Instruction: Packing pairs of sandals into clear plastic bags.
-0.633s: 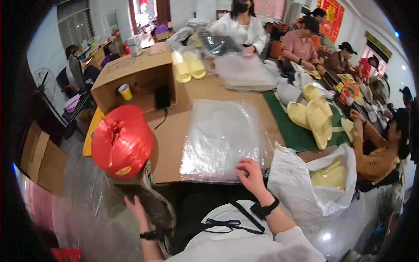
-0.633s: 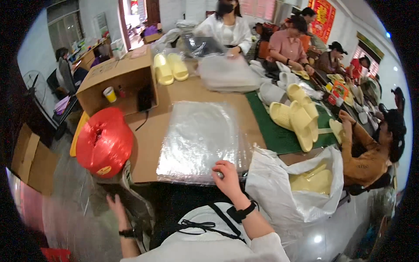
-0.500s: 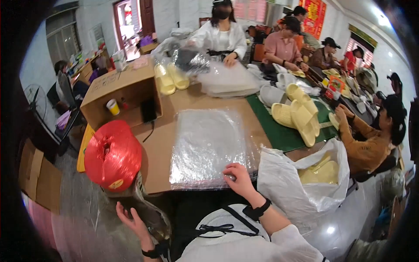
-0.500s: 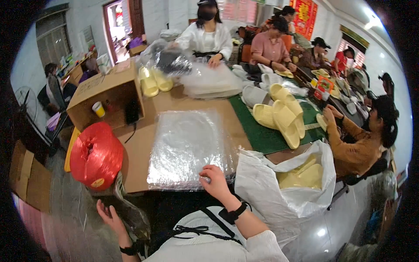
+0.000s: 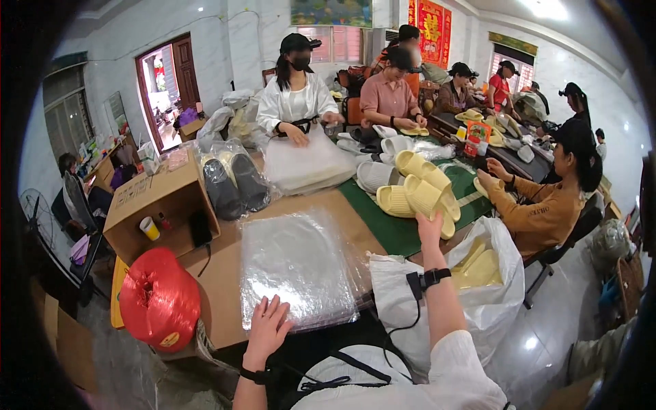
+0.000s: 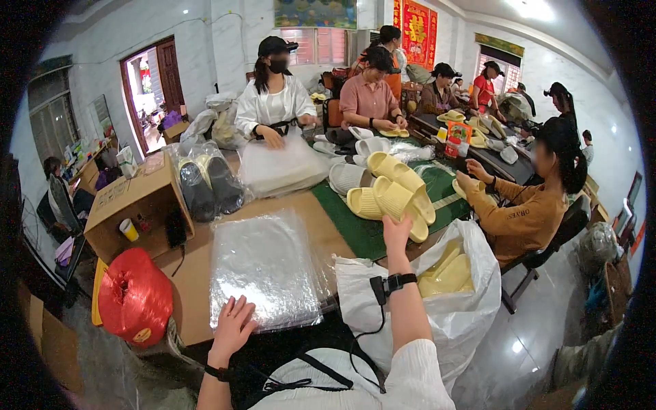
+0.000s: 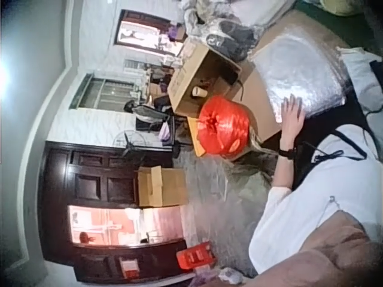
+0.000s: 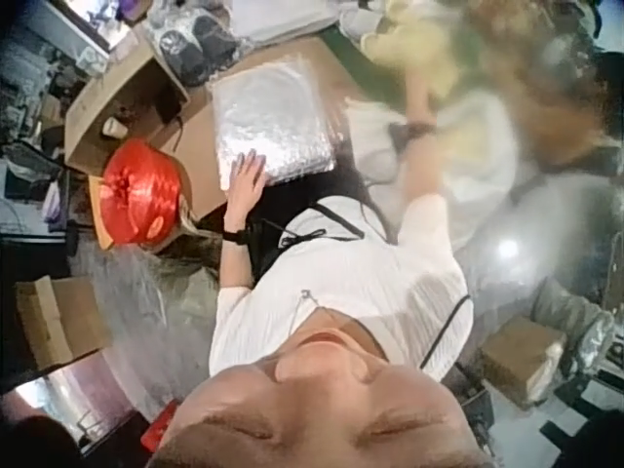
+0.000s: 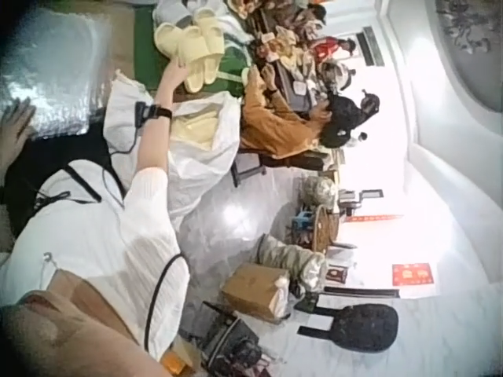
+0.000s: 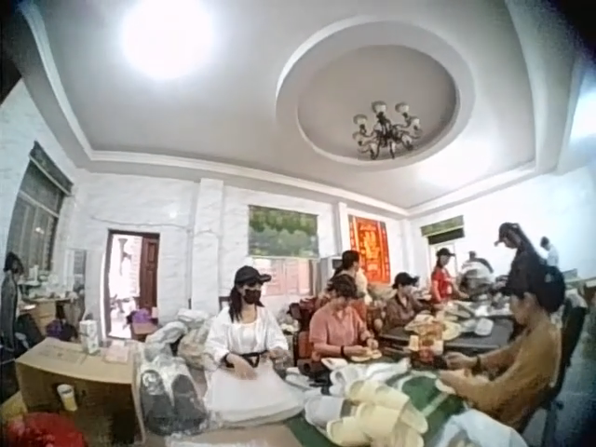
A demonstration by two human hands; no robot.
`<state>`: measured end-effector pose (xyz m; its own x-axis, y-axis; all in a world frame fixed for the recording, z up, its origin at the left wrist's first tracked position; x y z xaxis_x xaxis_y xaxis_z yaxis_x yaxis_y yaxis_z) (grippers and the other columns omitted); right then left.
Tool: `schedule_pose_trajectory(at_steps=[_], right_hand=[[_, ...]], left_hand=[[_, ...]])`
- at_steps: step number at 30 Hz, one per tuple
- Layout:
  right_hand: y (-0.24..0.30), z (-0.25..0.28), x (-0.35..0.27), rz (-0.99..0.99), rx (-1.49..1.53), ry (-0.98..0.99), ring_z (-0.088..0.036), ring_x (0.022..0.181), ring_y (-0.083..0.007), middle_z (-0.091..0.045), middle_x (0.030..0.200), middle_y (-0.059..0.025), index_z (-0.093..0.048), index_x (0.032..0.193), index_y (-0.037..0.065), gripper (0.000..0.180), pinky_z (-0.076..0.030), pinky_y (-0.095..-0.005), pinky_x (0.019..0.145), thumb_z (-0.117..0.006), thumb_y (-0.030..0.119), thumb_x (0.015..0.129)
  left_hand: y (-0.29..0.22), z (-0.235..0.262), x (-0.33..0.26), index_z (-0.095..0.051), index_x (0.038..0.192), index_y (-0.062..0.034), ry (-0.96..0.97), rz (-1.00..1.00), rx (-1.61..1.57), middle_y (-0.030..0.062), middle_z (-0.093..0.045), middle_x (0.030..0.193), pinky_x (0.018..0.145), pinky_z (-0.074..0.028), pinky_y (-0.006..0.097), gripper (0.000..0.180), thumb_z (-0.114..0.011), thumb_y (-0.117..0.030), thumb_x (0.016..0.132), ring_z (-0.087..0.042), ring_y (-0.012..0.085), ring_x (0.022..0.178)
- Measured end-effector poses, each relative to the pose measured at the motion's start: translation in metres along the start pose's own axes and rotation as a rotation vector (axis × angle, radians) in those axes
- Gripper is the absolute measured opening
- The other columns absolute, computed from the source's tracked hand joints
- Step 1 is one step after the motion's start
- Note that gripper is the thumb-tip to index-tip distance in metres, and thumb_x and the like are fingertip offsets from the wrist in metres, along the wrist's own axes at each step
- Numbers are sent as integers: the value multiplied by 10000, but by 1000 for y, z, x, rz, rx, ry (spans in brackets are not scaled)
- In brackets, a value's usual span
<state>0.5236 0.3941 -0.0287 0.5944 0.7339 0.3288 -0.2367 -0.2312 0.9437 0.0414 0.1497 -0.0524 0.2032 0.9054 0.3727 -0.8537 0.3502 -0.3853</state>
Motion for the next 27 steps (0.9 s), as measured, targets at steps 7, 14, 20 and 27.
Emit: schedule_pose_trajectory(at_steps=[7,14,20,27], right_hand=[[-44,-7,19,63,-342,155,-649,753,-184,-704,856,-105,-676,975,-40,323,-508,-329,668,-763,211,791],[68,-82,-64,111,206,328,-544,658,-81,-595,752,-7,-588,901,-3,156,-463,-251,619,-685,118,902],[189,-86,-141,328,407,320,-558,729,-73,-612,855,-8,-562,1007,5,175,-463,-241,647,-672,116,929],[191,-146,-227,-8,489,747,-514,666,-51,-582,828,9,-571,1076,28,162,-403,-220,567,-626,120,955]], left_hand=[[3,-9,2,-622,1286,-129,-58,34,31,160,-506,1448,1116,-317,540,482,-674,-398,890,-408,434,1353],[1,-4,-1,-624,1286,-137,-67,73,66,154,-512,1442,1117,-313,546,488,-669,-421,892,-407,415,1363],[3,-8,2,-624,1283,-141,-84,60,53,155,-518,1433,1119,-312,546,483,-650,-433,899,-407,423,1359],[5,-9,0,-630,1265,-135,-80,69,79,149,-515,1438,1125,-305,539,482,-634,-452,902,-411,423,1355]])
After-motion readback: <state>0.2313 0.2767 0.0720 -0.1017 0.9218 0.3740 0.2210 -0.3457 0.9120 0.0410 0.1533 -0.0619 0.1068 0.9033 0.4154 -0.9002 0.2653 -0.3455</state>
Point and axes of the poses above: each hand's wrist, its own x-axis towards the middle knuckle, its own z-axis out of the back of the hand, y = z × x, the point moved 8 cm from there along x, towards the middle knuckle
